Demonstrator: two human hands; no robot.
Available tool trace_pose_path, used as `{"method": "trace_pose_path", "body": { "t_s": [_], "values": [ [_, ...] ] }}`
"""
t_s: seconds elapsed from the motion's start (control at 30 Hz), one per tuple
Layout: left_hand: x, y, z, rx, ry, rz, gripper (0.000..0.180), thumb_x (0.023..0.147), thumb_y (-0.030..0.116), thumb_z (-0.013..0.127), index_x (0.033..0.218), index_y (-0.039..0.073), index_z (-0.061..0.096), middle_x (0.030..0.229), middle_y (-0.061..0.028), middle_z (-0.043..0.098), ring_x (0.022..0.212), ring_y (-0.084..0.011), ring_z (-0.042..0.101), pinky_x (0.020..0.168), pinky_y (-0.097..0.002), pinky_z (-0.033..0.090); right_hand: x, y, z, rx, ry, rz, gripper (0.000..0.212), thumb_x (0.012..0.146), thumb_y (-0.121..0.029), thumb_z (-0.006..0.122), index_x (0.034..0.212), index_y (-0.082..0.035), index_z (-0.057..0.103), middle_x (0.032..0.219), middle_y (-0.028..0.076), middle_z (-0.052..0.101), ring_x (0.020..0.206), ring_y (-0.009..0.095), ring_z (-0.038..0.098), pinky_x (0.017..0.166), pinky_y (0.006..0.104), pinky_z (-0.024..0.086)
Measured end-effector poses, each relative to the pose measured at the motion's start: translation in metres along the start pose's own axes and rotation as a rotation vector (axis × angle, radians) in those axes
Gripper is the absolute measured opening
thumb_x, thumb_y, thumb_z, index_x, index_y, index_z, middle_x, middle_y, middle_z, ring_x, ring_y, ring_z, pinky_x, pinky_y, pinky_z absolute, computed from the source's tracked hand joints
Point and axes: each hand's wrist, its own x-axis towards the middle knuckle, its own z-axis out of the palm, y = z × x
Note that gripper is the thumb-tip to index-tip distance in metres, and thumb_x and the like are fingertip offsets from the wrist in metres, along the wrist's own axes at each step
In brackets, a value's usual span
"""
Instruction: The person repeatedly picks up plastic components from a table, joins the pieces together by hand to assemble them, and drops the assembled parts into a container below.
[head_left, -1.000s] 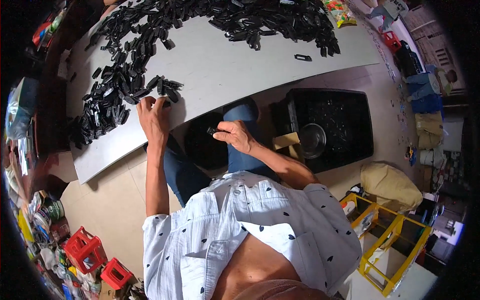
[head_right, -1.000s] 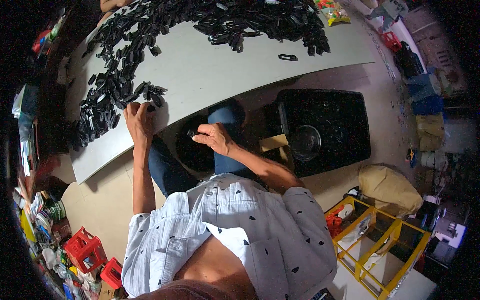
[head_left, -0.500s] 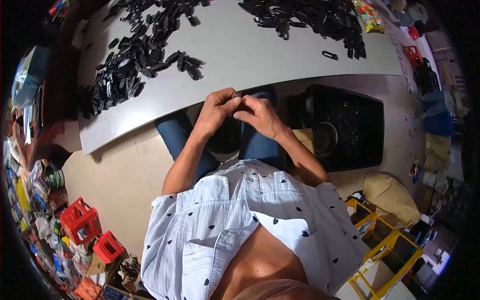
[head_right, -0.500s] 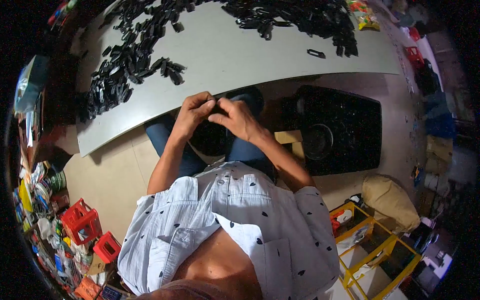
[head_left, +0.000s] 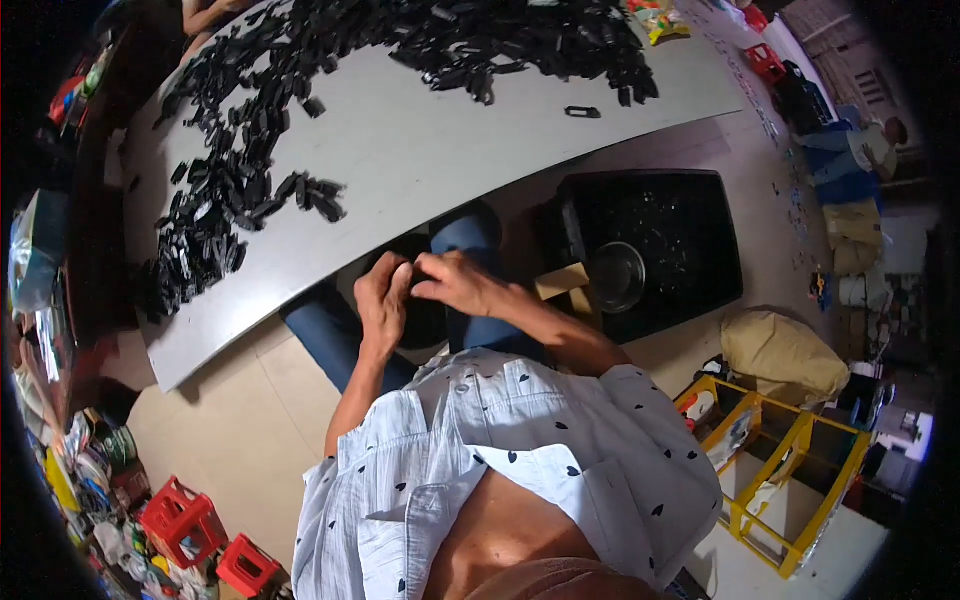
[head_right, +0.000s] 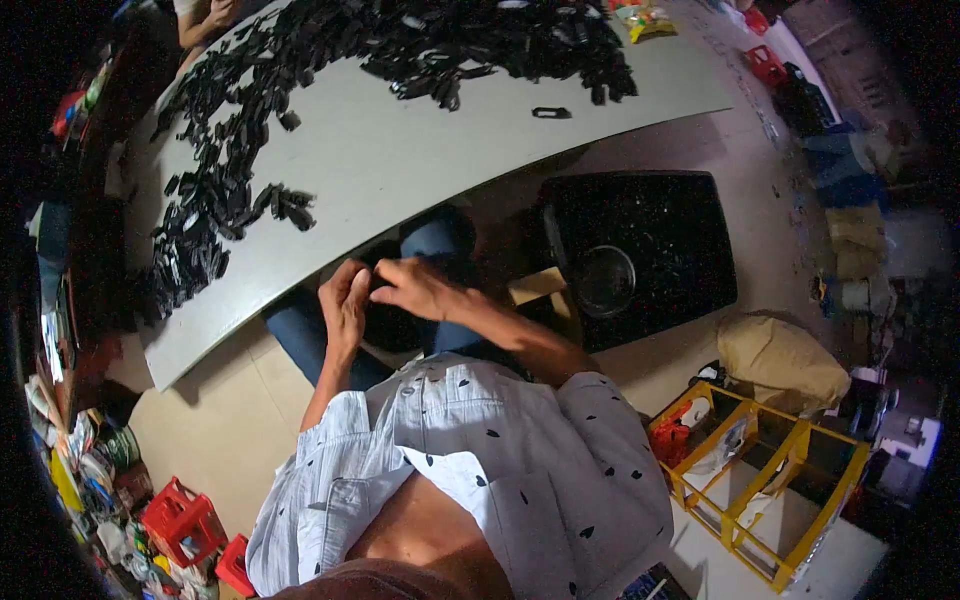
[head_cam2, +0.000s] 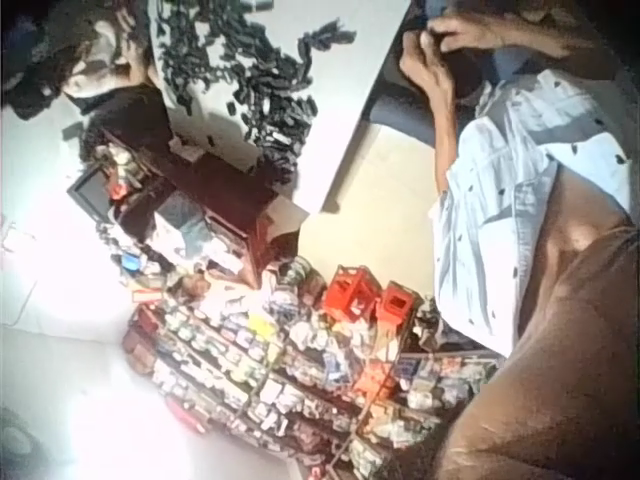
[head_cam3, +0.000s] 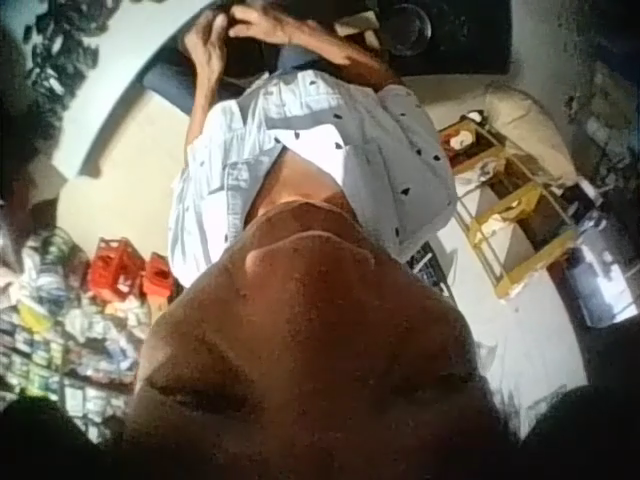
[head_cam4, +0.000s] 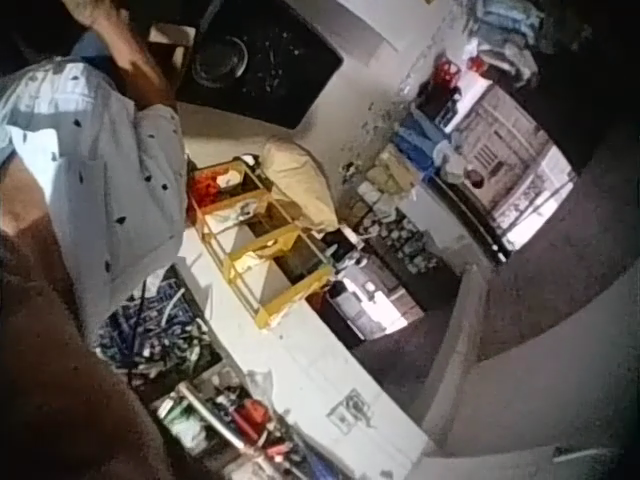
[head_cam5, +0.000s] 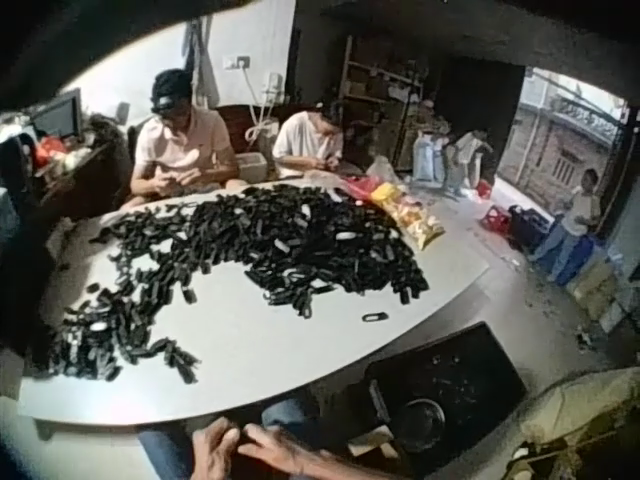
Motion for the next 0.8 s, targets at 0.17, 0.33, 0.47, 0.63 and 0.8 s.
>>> {"method": "trace_pose_path", "body": {
  "t_s": [0.17, 0.33, 0.47, 0.63, 0.8],
  "values": [
    [-0.006, -0.013, -0.011, -0.521, -0.012, -0.321, 0.027, 0.087, 0.029, 0.058, 0.071, 0.008, 0.053, 0.061, 0.0052, 0.045, 0.051, -0.0044, 0.038, 0.043, -0.0203, 0.027, 0.001, -0.012, 0.008, -0.086, -0.021, -0.026, 0.036, 0.079, -0.028, 0.067, 0.07, 0.0, 0.046, 0.062, 0.019, 0.05, 0.059, 0.037, 0.055, 0.052, 0.0424, 0.041],
    [-0.005, -0.025, -0.008, -0.652, -0.05, -0.276, 0.034, 0.088, 0.039, 0.058, 0.071, 0.009, 0.054, 0.054, 0.0059, 0.04, 0.04, -0.004, 0.033, 0.035, -0.0202, 0.021, 0.007, -0.009, 0.005, -0.075, -0.101, -0.057, 0.033, 0.083, -0.029, 0.062, 0.071, -0.001, 0.051, 0.063, 0.018, 0.052, 0.058, 0.037, 0.055, 0.055, 0.0445, 0.041],
    [-0.014, -0.059, -0.009, -0.196, 0.007, -0.437, 0.028, 0.094, 0.034, 0.049, 0.092, 0.007, 0.054, 0.064, 0.003, 0.042, 0.054, -0.008, 0.044, 0.047, -0.0215, 0.033, 0.02, -0.013, -0.061, -0.332, 0.011, -0.059, 0.024, 0.085, -0.025, 0.056, 0.074, -0.005, 0.06, 0.075, 0.015, 0.061, 0.07, 0.033, 0.06, 0.062, 0.0401, 0.047],
    [-0.021, -0.063, -0.022, -0.44, -0.189, -0.479, 0.024, 0.092, 0.025, 0.05, 0.1, 0.004, 0.056, 0.082, -0.0058, 0.055, 0.069, -0.0126, 0.05, 0.066, -0.0256, 0.041, 0.038, 0.009, -0.207, -1.276, 0.527, 0.279, 0.023, 0.087, -0.018, 0.051, 0.103, -0.003, 0.055, 0.102, 0.014, 0.054, 0.094, 0.032, 0.053, 0.076, 0.045, 0.046],
    [-0.002, -0.017, -0.017, -0.865, -0.338, -0.417, 0.031, 0.082, 0.011, 0.065, 0.108, -0.002, 0.055, 0.1, -0.0112, 0.06, 0.08, -0.0159, 0.055, 0.075, -0.0269, 0.045, 0.041, 0.051, -0.244, -1.286, 0.282, 0.342, 0.018, 0.079, -0.014, 0.064, 0.094, -0.005, 0.06, 0.097, 0.014, 0.054, 0.096, 0.032, 0.051, 0.077, 0.0443, 0.045]
  ]
}}
